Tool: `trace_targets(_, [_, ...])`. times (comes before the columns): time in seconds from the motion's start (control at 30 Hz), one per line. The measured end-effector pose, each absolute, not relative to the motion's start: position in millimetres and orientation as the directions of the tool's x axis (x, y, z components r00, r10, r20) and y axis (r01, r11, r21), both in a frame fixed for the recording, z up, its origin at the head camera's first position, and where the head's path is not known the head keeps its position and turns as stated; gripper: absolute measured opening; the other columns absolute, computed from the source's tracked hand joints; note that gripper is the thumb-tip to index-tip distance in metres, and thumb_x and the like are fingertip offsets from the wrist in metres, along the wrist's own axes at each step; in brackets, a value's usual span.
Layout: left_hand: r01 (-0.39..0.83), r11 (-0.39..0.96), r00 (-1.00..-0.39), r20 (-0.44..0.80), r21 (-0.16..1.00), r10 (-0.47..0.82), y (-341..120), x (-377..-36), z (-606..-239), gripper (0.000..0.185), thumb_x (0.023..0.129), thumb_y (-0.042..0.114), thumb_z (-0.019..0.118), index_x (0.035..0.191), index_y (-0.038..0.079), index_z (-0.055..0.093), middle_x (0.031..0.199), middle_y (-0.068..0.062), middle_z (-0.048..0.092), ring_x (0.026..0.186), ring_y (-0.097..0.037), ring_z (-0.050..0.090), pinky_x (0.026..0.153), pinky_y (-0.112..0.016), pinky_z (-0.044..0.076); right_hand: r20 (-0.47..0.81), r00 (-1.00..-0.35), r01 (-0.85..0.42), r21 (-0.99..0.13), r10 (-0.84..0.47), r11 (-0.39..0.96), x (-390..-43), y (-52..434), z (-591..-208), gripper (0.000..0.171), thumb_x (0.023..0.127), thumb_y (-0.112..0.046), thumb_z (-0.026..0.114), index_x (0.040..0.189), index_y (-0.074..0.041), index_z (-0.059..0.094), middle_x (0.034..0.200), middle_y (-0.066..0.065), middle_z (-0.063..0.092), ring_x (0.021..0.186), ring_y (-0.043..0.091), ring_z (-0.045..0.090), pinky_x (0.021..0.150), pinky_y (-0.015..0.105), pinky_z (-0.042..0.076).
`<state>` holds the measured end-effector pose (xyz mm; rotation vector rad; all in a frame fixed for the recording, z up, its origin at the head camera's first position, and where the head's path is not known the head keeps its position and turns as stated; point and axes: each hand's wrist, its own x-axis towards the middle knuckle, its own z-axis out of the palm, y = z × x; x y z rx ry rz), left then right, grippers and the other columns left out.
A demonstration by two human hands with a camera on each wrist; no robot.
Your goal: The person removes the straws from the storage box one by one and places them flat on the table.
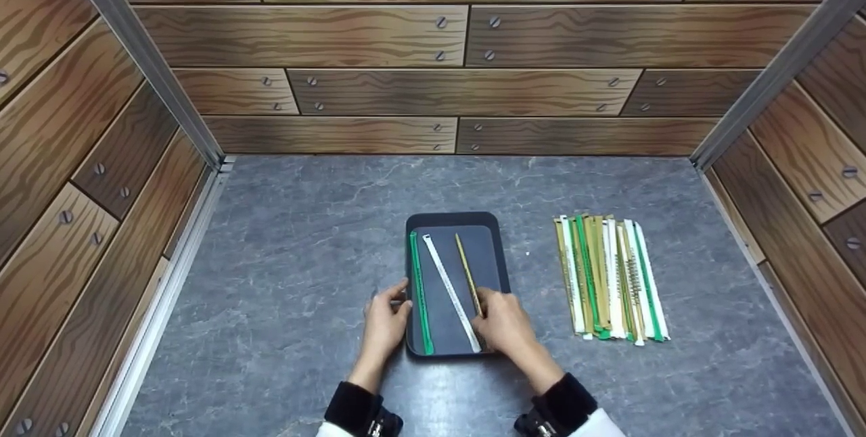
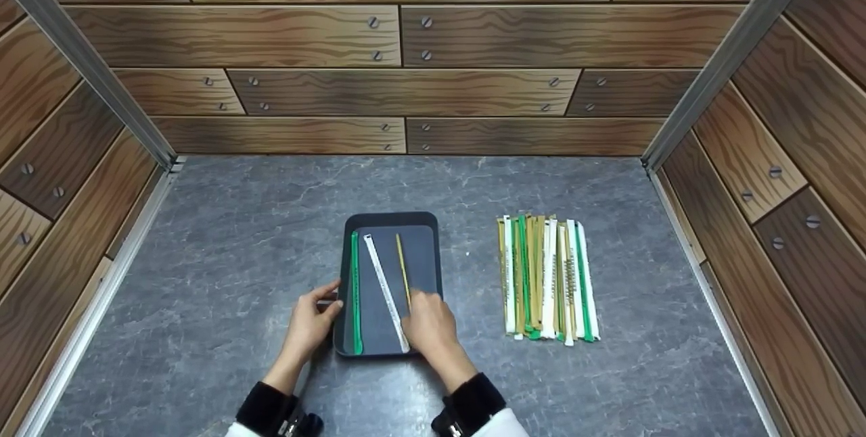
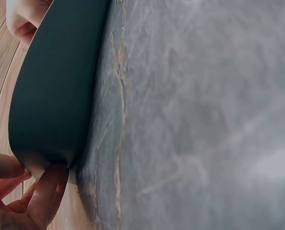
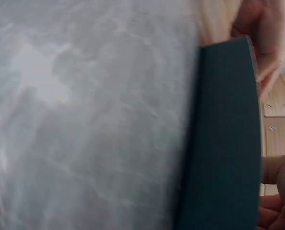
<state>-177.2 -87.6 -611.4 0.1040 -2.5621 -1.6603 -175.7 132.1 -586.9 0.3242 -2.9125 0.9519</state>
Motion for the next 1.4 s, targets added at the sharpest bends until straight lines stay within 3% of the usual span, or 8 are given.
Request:
trace_targets(0.1, [-0.025, 0.417, -0.993, 0.027, 0.909, -0.117, -87, -178, -611, 0.041, 0.088, -0.006, 0.065, 0.128, 0.0, 0.063, 0.101, -0.019, 0.069, 0.085, -0.026, 0.071, 0.075, -0.034, 0.058, 0.055, -0.988, -0.144, -0.643, -0.143, 0.752, -176, 139, -577, 0.049, 0.071, 0.006, 0.068, 0.12, 0.009, 0.063, 0.075, 0.004, 0.069, 0.061, 0.015, 0.064, 0.061, 0.035, 0.057])
trace_targets(0.27, [-0.025, 0.415, -0.992, 0.028, 0.91, -0.122, -87, -179, -612, 0.041, 0.088, -0.007, 0.065, 0.128, -0.001, 0.063, 0.101, -0.019, 0.069, 0.085, -0.026, 0.071, 0.076, -0.033, 0.058, 0.069, -0.995, -0.102, -0.685, -0.076, 0.721, -178, 154, -565, 0.039, 0.074, 0.006, 0.067, 0.114, 0.007, 0.069, 0.074, 0.001, 0.067, 0.062, 0.013, 0.061, 0.058, 0.031, 0.054])
trace_targets(0.47, [-0.017, 0.417, -0.993, 0.033, 0.909, -0.114, -87, -177, -611, 0.04, 0.088, -0.008, 0.065, 0.128, -0.002, 0.063, 0.101, -0.019, 0.069, 0.085, -0.026, 0.071, 0.076, -0.034, 0.058, 0.071, -0.997, -0.066, -0.757, -0.018, 0.65, -177, 175, -556, 0.026, 0.081, 0.007, 0.066, 0.107, 0.006, 0.072, 0.076, 0.003, 0.067, 0.067, 0.017, 0.064, 0.061, 0.031, 0.055])
trace_targets(0.67, [-0.009, 0.422, -0.993, 0.043, 0.907, -0.114, -87, -177, -611, 0.04, 0.087, -0.008, 0.065, 0.127, -0.001, 0.064, 0.1, -0.019, 0.069, 0.084, -0.025, 0.071, 0.075, -0.034, 0.058, 0.023, -1.0, -0.012, -0.794, 0.011, 0.608, -174, 202, -553, 0.028, 0.085, 0.006, 0.068, 0.113, 0.007, 0.069, 0.085, 0.009, 0.068, 0.078, 0.025, 0.066, 0.071, 0.037, 0.057])
trace_targets(0.9, [0.009, 0.433, -0.992, 0.062, 0.901, -0.108, -87, -177, -611, 0.04, 0.087, -0.006, 0.066, 0.127, -0.001, 0.064, 0.1, -0.019, 0.07, 0.084, -0.026, 0.071, 0.076, -0.035, 0.058, 0.027, -0.996, 0.03, -0.767, 0.08, 0.641, -169, 245, -558, 0.028, 0.087, 0.007, 0.064, 0.115, 0.012, 0.064, 0.09, 0.015, 0.068, 0.083, 0.033, 0.066, 0.075, 0.042, 0.056])
trace_targets(1.07, [-0.003, 0.424, -0.994, 0.044, 0.906, -0.101, -88, -176, -610, 0.04, 0.088, -0.005, 0.066, 0.128, 0.0, 0.063, 0.102, -0.019, 0.069, 0.086, -0.026, 0.07, 0.076, -0.036, 0.058, 0.044, -0.985, 0.094, -0.685, 0.169, 0.723, -168, 274, -562, 0.028, 0.088, 0.003, 0.06, 0.114, 0.011, 0.064, 0.09, 0.02, 0.068, 0.083, 0.038, 0.066, 0.073, 0.047, 0.053])
trace_targets(1.4, [-0.019, 0.424, -0.995, 0.024, 0.906, -0.096, -89, -176, -610, 0.041, 0.089, -0.004, 0.065, 0.13, 0.0, 0.062, 0.104, -0.019, 0.069, 0.088, -0.026, 0.07, 0.083, -0.041, 0.055, -0.098, -0.932, 0.34, -0.57, 0.349, 0.748, -178, 305, -567, 0.038, 0.091, -0.01, 0.049, 0.124, 0.002, 0.062, 0.096, 0.014, 0.066, 0.075, 0.029, 0.061, 0.051, 0.038, 0.045])
